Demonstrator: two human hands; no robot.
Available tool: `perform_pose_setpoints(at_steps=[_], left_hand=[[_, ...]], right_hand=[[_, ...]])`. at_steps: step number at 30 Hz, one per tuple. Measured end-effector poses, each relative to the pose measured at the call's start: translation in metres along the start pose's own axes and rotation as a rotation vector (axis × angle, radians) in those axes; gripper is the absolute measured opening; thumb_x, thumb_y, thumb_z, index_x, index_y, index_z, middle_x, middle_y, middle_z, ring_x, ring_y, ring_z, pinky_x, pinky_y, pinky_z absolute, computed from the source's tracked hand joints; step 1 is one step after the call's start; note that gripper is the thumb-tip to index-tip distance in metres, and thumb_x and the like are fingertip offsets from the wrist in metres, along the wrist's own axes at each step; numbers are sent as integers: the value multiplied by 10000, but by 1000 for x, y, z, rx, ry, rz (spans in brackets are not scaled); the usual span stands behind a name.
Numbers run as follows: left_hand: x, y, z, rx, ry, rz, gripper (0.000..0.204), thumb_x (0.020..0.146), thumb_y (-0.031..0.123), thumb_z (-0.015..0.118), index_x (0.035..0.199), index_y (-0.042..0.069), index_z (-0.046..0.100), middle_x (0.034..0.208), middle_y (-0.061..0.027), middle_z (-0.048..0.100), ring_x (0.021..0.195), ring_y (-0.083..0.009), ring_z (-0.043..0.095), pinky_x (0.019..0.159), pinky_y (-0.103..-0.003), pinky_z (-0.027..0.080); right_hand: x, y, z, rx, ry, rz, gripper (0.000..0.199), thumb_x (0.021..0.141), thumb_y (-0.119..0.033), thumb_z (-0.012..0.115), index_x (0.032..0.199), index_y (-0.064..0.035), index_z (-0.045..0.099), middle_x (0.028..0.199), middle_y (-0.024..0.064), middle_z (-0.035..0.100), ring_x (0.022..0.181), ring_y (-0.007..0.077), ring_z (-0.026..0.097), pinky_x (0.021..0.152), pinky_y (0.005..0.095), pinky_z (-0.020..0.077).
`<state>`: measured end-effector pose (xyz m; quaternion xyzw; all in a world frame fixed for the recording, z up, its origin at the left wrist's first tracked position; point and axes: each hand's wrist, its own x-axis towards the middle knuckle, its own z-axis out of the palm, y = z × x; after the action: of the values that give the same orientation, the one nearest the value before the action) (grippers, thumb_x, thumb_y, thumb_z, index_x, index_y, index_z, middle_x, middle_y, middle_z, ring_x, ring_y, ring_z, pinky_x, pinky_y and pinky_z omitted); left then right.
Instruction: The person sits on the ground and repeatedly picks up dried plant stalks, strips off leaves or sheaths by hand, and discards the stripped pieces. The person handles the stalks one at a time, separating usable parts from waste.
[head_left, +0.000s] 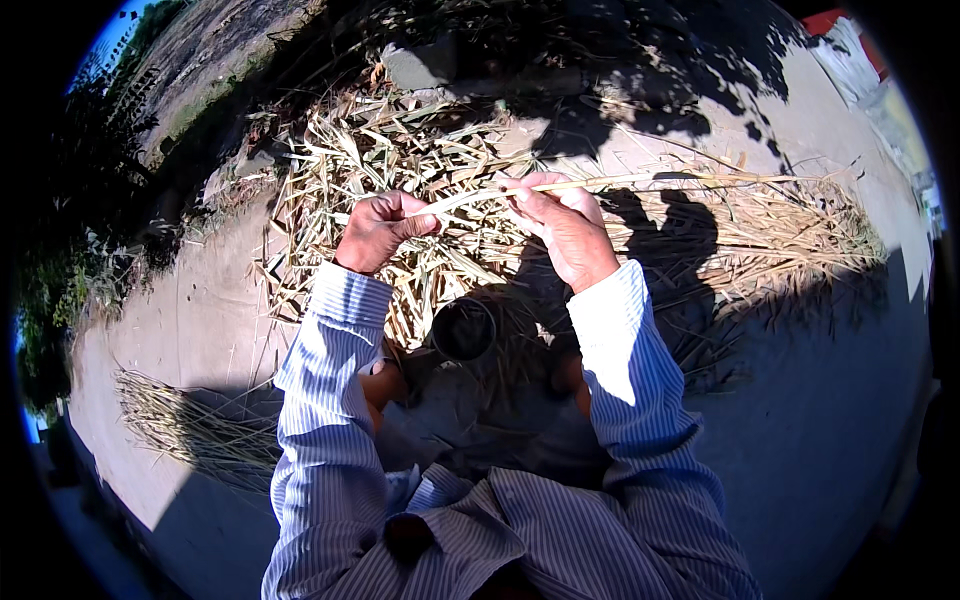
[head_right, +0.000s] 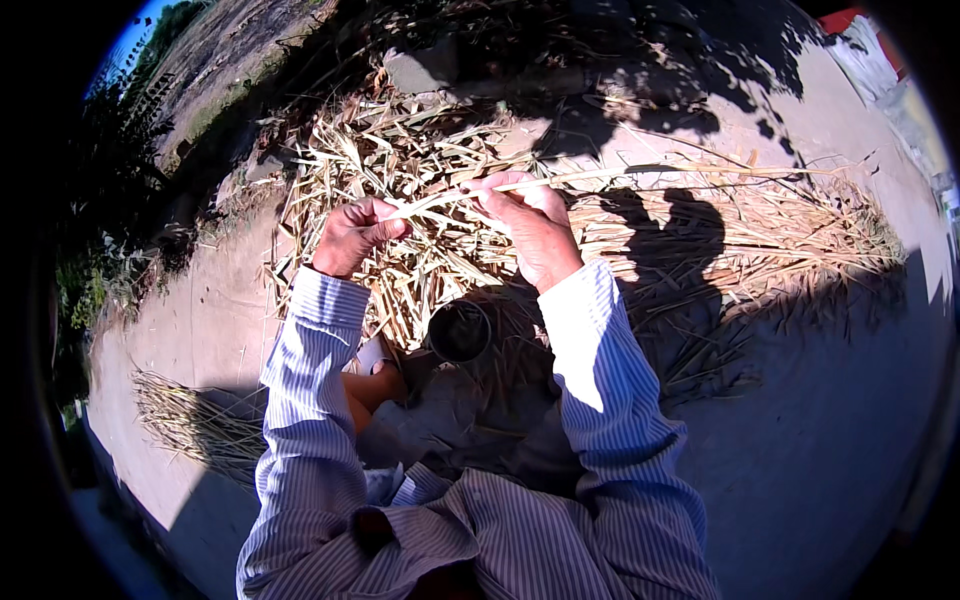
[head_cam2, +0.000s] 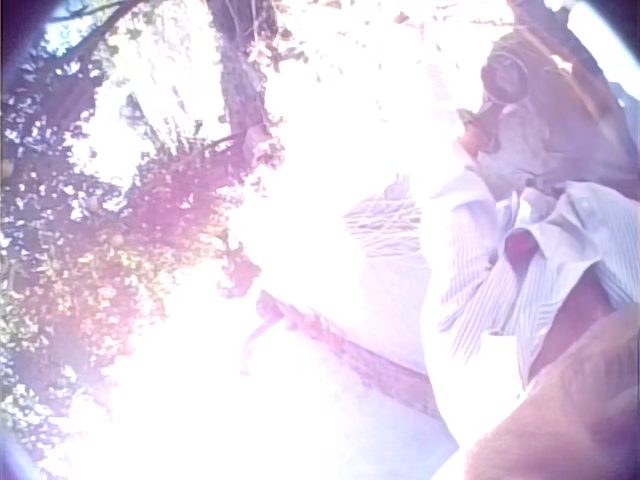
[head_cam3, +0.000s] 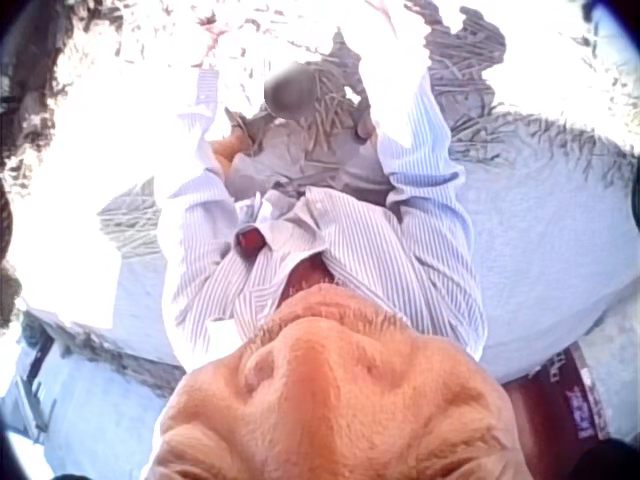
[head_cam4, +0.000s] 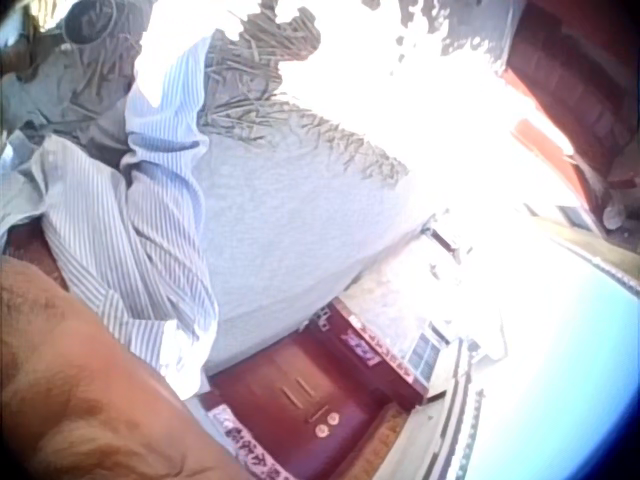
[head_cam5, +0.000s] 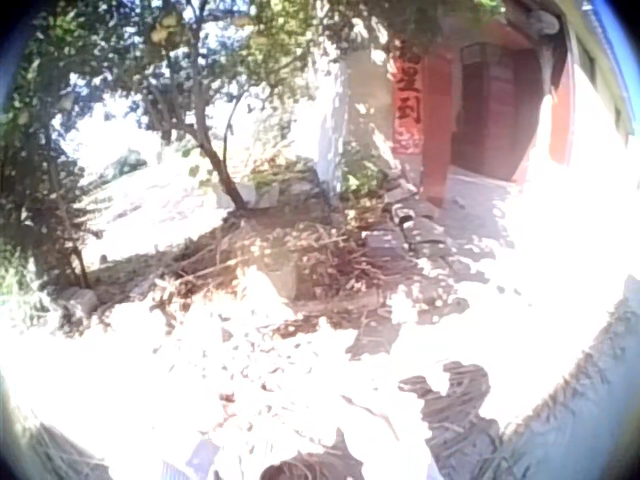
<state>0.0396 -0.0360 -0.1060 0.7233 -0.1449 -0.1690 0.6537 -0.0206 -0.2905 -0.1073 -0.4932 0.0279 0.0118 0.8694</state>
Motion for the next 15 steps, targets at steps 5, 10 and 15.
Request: perform_pose_setpoints(at_steps=[5, 10, 15], left_hand=[[-1, -31, -50, 161, 292, -43, 207, 861, 198, 678, 862, -8, 655, 789, -90, 692, 688, -152, 643, 693, -299, 511], [-8, -32, -81, 1621, 617, 271, 466, 915, 448, 507, 1042, 14, 620, 874, -131, 670, 850, -306, 595, 840, -454, 403], [-4, 8, 2, 1192, 255, 679, 351, 829, 277, 629, 1075, 28, 613, 857, -112, 645, 865, -290, 566, 748, -386, 401]], right_hand=[[-2, -11, -8, -104, 41, -21, 235, 872, -144, 654, 1039, -28, 537, 1113, 180, 631, 1036, 242, 608, 935, 380, 455], [5, -7, -5, -178, 141, 31, 297, 878, -183, 659, 1076, -6, 527, 1084, 174, 629, 997, 246, 628, 902, 348, 471], [9, 20, 23, -116, 96, 87, 297, 886, -210, 659, 1071, -13, 535, 1006, 119, 644, 936, 209, 643, 817, 314, 485]])
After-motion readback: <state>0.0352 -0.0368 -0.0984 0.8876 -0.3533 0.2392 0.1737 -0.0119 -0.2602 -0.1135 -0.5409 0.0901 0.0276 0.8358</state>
